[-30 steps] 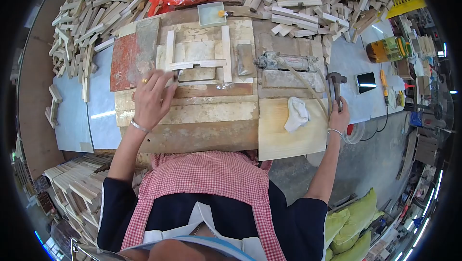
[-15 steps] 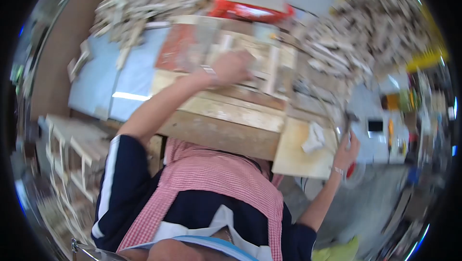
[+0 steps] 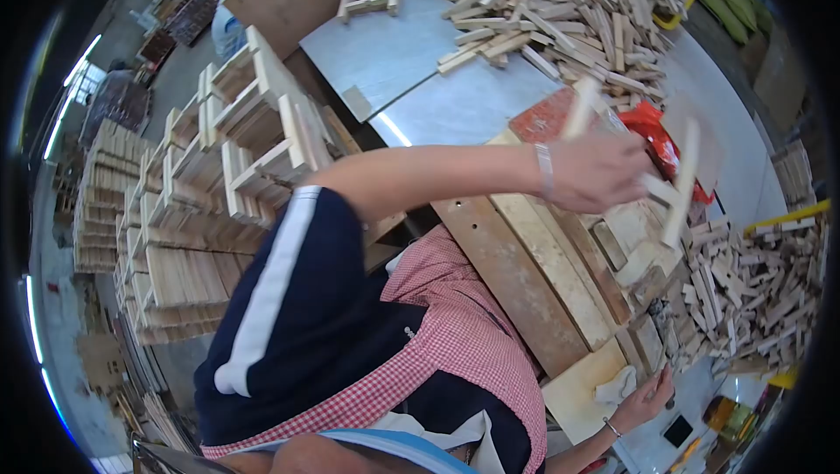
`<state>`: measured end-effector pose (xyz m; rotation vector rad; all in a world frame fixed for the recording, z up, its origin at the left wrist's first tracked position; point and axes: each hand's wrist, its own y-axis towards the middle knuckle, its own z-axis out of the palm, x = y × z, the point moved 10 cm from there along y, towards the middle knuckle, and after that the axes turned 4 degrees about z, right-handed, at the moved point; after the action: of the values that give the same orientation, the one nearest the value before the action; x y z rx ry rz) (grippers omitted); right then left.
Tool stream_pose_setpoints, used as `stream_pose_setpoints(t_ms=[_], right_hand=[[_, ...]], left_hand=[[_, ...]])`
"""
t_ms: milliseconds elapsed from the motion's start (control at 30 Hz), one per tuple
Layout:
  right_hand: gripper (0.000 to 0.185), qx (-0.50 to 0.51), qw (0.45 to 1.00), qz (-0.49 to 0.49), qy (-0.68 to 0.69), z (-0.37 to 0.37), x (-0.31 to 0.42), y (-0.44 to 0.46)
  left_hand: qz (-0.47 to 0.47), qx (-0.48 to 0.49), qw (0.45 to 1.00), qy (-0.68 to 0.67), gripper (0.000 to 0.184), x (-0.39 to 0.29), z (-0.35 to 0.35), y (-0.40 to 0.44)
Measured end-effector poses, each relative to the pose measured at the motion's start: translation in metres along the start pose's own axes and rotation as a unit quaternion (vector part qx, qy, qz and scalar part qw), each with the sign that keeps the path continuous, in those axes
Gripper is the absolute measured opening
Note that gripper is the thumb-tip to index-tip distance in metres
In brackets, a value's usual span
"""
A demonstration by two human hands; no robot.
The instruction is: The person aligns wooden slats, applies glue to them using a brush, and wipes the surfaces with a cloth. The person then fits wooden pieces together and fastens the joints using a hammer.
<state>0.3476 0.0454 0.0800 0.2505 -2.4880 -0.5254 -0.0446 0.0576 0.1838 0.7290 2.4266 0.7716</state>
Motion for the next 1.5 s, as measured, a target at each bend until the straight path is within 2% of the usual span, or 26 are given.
stream_pose_setpoints(t_ms=[33,67,100,167,200,300,367,467,600,633,667,700,733,767,867,933,1167,1233,1367,1500], right_hand=[[0.027,0.002,1.0,-0.004,0.01,0.005,0.011,0.005],[0.026,0.026,0.999,-0.03,0.01,0.014,0.026,0.01],[0.026,0.049,0.997,-0.056,0.01,0.024,0.04,0.014],[0.026,0.057,0.995,-0.068,0.034,0.039,0.056,0.021],[0.027,0.061,0.994,-0.076,0.048,0.047,0.063,0.025],[0.025,0.073,0.986,-0.133,0.071,0.066,0.091,0.036],[0.025,0.083,0.981,-0.156,0.076,0.075,0.118,0.045],[0.024,0.103,0.973,-0.179,0.099,0.088,0.155,0.05],[0.023,0.113,0.965,-0.211,0.109,0.098,0.185,0.052],[0.022,0.107,0.964,-0.218,0.111,0.099,0.186,0.052],[0.021,0.099,0.963,-0.225,0.111,0.103,0.187,0.052],[0.02,0.092,0.965,-0.221,0.109,0.104,0.19,0.052],[0.019,0.085,0.967,-0.216,0.107,0.104,0.194,0.051],[0.018,0.086,0.967,-0.211,0.114,0.103,0.198,0.05],[0.016,0.074,0.966,-0.212,0.131,0.099,0.205,0.044],[0.016,0.086,0.968,-0.185,0.144,0.096,0.194,0.043],[0.016,0.098,0.977,-0.108,0.157,0.082,0.138,0.033],[0.015,0.134,0.979,-0.044,0.147,0.087,0.114,0.031],[0.015,0.11,0.98,-0.065,0.153,0.079,0.093,0.028],[0.015,0.109,0.976,-0.094,0.163,0.081,0.1,0.029]], left_hand=[[0.01,0.001,0.999,0.052,0.034,-0.006,-0.037,-0.021],[-0.044,-0.018,0.998,0.047,0.033,0.005,-0.067,-0.046],[-0.09,0.012,0.994,0.058,0.031,0.001,-0.102,-0.07],[-0.166,0.019,0.976,0.143,0.029,0.002,-0.161,-0.129],[-0.233,0.018,0.953,0.19,0.022,-0.002,-0.191,-0.158],[-0.385,0.03,0.867,0.315,0.021,-0.02,-0.263,-0.243],[-0.436,0.054,0.833,0.335,0.022,-0.021,-0.282,-0.296],[-0.476,0.085,0.82,0.305,0.023,-0.013,-0.281,-0.345],[-0.499,0.06,0.834,0.229,0.025,-0.014,-0.284,-0.347],[-0.51,0.06,0.831,0.214,0.028,-0.013,-0.285,-0.352],[-0.559,0.066,0.808,0.174,0.033,-0.01,-0.284,-0.36],[-0.531,0.076,0.826,0.173,0.032,-0.01,-0.283,-0.357],[-0.56,0.088,0.808,0.163,0.03,-0.008,-0.281,-0.362],[-0.532,0.102,0.815,0.206,0.026,-0.009,-0.283,-0.364],[-0.508,0.086,0.827,0.225,0.022,-0.015,-0.284,-0.364],[-0.529,0.11,0.808,0.237,0.024,-0.014,-0.284,-0.366],[-0.516,0.112,0.819,0.225,0.024,-0.008,-0.284,-0.363],[-0.576,0.132,0.776,0.222,0.027,-0.005,-0.285,-0.371],[-0.56,0.127,0.788,0.222,0.032,0.004,-0.289,-0.388],[-0.545,0.184,0.769,0.28,0.041,-0.001,-0.3,-0.385]])
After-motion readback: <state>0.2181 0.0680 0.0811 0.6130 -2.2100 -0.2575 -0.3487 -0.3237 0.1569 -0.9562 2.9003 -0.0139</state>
